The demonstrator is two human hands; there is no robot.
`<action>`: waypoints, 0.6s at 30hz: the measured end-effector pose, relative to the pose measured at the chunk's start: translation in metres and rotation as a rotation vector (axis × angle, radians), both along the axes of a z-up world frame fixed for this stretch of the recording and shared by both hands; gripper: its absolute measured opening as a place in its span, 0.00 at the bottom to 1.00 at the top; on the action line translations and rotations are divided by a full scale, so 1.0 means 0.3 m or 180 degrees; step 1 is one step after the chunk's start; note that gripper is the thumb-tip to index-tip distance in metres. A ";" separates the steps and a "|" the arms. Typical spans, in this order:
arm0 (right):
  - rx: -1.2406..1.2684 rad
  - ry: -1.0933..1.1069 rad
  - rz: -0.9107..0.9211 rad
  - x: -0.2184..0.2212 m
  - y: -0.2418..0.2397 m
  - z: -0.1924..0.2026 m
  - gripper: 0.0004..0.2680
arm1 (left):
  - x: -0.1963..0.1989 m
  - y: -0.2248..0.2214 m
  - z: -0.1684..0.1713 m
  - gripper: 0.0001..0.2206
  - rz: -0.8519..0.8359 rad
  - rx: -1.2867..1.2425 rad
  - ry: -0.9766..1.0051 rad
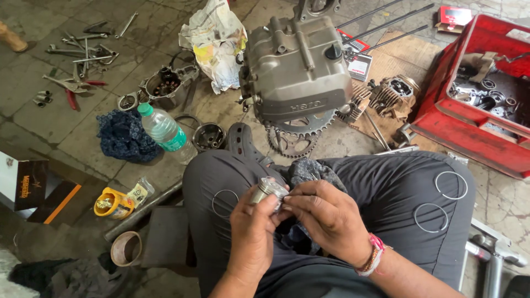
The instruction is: The person is preparing and installing piston rings onto a piston and then handling the engine block.
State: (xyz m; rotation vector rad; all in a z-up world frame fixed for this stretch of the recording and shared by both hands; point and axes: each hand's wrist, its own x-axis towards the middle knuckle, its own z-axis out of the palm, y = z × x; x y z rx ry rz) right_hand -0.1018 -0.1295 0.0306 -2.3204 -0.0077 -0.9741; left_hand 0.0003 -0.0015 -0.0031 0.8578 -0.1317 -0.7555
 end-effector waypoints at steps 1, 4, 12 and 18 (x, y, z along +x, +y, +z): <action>0.0003 -0.0001 -0.0006 0.002 -0.003 -0.005 0.10 | 0.001 0.000 -0.004 0.16 -0.0006 0.0003 -0.0001; 0.0095 -0.0190 0.0100 0.007 -0.011 -0.014 0.09 | 0.003 0.003 -0.023 0.14 -0.0211 -0.0224 0.0227; -0.0227 -0.0443 0.0070 0.014 -0.023 -0.032 0.10 | 0.002 0.000 0.031 0.18 -0.0725 -0.0365 0.1124; -0.0495 -0.0455 0.0134 0.012 -0.048 -0.047 0.11 | 0.006 0.011 -0.011 0.19 -0.0852 -0.0439 0.1420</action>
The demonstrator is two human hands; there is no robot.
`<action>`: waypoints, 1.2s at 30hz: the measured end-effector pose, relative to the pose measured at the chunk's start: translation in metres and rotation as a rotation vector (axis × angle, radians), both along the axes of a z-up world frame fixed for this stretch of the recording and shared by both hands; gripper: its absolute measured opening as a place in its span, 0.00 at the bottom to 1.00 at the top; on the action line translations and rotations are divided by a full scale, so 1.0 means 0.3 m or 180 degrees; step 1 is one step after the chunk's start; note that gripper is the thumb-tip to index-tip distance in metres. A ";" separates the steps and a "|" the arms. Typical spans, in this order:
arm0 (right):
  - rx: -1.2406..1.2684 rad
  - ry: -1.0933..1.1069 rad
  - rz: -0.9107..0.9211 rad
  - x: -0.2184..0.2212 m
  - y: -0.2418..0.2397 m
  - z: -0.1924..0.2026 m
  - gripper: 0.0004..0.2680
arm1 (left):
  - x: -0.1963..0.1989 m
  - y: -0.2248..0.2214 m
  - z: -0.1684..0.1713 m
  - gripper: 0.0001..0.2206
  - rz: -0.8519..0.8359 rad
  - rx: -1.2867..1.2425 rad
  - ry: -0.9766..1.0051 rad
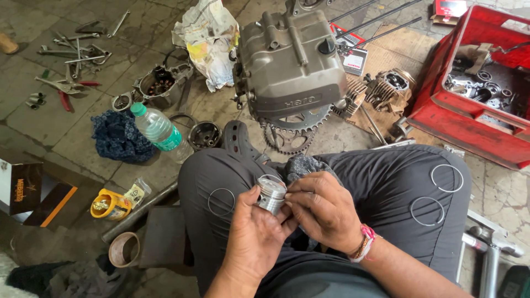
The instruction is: The person is preparing and installing piston rings onto a piston and then handling the engine block.
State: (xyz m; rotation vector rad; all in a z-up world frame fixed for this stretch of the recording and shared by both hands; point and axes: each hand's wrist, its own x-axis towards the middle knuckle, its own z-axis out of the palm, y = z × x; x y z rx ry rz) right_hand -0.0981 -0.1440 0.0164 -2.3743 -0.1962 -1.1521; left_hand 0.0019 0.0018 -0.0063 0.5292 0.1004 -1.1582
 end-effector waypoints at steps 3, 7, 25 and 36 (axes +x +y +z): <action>-0.0132 -0.0004 -0.0055 0.000 -0.006 -0.003 0.11 | -0.001 0.000 0.031 0.20 -0.0054 0.0048 0.0100; -0.0104 -0.0061 -0.0066 0.001 -0.002 0.002 0.12 | -0.011 0.002 0.030 0.21 -0.0077 0.0124 0.0179; 0.0635 0.0190 0.0087 -0.033 0.025 -0.013 0.10 | -0.004 0.008 -0.019 0.23 -0.0201 -0.0443 0.0077; 0.2529 0.0965 0.0704 -0.066 0.017 -0.016 0.12 | 0.021 0.021 0.008 0.29 -0.0439 -0.0483 -0.0821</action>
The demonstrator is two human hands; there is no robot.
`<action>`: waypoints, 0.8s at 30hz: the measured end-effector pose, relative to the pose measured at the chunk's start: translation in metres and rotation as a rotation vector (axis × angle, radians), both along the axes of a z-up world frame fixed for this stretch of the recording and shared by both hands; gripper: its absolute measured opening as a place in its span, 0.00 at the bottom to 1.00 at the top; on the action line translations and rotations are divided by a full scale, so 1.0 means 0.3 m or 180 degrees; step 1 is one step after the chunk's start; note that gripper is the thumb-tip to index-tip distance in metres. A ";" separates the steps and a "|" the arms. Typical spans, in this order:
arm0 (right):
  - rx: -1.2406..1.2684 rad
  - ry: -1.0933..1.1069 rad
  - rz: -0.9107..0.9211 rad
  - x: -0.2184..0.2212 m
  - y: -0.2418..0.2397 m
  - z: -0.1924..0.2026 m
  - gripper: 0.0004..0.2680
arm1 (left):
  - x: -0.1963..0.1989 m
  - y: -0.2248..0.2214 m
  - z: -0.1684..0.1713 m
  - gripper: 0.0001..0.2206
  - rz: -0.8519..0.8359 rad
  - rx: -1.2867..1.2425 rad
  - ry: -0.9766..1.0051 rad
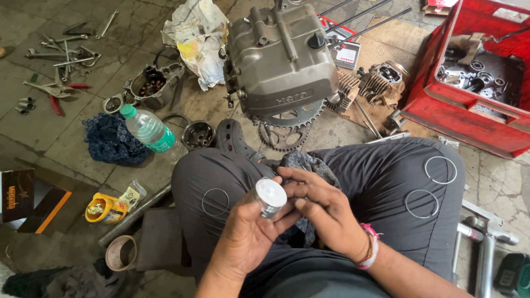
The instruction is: The person is preparing and installing piston rings onto a piston and then handling the engine block.
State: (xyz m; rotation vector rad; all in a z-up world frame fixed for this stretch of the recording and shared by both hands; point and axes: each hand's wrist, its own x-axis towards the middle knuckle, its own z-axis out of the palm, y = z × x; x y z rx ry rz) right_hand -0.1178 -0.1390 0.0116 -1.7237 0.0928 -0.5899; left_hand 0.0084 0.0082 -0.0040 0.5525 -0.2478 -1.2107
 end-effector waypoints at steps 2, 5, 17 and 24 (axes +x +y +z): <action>0.0401 0.0084 0.0197 -0.007 -0.024 -0.025 0.14 | 0.012 0.014 0.033 0.28 0.0002 0.0096 -0.0361; 0.0816 0.0318 0.0424 -0.012 -0.038 -0.020 0.18 | 0.011 0.033 0.059 0.29 -0.0040 0.0368 -0.1201; -0.0472 0.0383 -0.0042 -0.047 -0.006 0.034 0.12 | -0.041 0.014 0.047 0.31 0.0963 0.0860 -0.4562; -0.0638 0.0528 -0.0648 -0.064 0.037 0.044 0.09 | -0.046 0.006 0.018 0.27 0.1018 0.1108 -0.4967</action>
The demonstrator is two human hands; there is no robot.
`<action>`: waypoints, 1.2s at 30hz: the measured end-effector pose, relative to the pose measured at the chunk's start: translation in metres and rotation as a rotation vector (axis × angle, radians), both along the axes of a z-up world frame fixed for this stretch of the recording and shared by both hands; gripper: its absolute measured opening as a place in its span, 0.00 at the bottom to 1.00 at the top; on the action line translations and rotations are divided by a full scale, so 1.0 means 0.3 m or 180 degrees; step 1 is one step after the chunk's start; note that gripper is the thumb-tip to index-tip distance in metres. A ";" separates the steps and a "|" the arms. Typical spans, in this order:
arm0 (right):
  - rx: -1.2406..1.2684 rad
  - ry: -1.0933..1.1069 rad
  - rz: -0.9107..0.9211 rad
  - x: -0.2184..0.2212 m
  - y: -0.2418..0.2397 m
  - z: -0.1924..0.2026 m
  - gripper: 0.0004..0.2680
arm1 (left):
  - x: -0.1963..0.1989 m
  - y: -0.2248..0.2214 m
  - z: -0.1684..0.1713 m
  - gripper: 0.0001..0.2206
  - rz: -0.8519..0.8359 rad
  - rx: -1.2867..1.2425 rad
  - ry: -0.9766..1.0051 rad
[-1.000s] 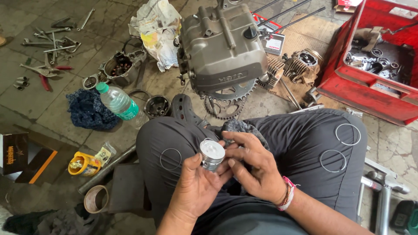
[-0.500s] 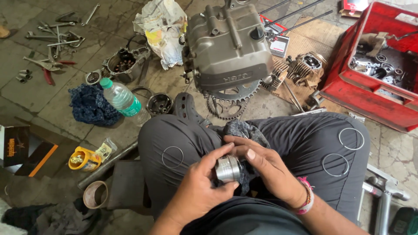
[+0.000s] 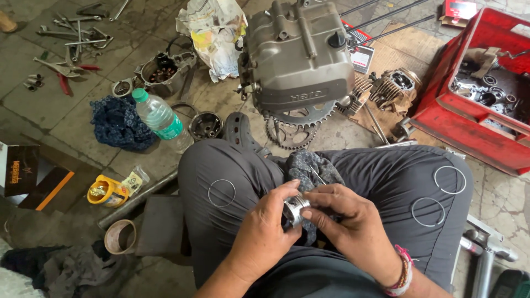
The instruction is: The person is preparing and installing piston rings onto a piston and then handling the engine block.
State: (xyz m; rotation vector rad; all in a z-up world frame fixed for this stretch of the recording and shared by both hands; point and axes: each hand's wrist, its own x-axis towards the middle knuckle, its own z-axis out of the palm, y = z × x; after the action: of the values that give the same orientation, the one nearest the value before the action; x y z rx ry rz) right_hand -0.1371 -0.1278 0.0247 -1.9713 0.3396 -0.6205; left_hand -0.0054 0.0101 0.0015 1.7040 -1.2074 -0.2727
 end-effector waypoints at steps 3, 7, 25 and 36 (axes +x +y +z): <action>0.0588 0.0330 -0.0219 0.002 0.000 -0.018 0.07 | -0.002 -0.002 -0.016 0.28 -0.0002 0.0054 -0.0107; 0.0551 0.0174 -0.0112 0.001 -0.004 -0.022 0.05 | -0.006 -0.004 -0.008 0.32 -0.0007 0.0108 -0.0142; 0.0603 0.0349 -0.0184 -0.002 -0.016 -0.064 0.05 | -0.005 -0.022 -0.041 0.27 0.0252 -0.0408 -0.0248; 0.0667 0.0610 -0.0120 0.002 -0.010 -0.064 0.04 | -0.011 -0.034 -0.028 0.29 0.0532 0.0106 0.0759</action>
State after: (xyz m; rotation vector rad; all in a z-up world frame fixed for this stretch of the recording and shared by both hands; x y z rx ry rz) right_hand -0.1366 -0.1309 0.0055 -1.8288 0.5391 -0.4023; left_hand -0.0088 0.0000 -0.0068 1.7348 -0.8858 -0.3838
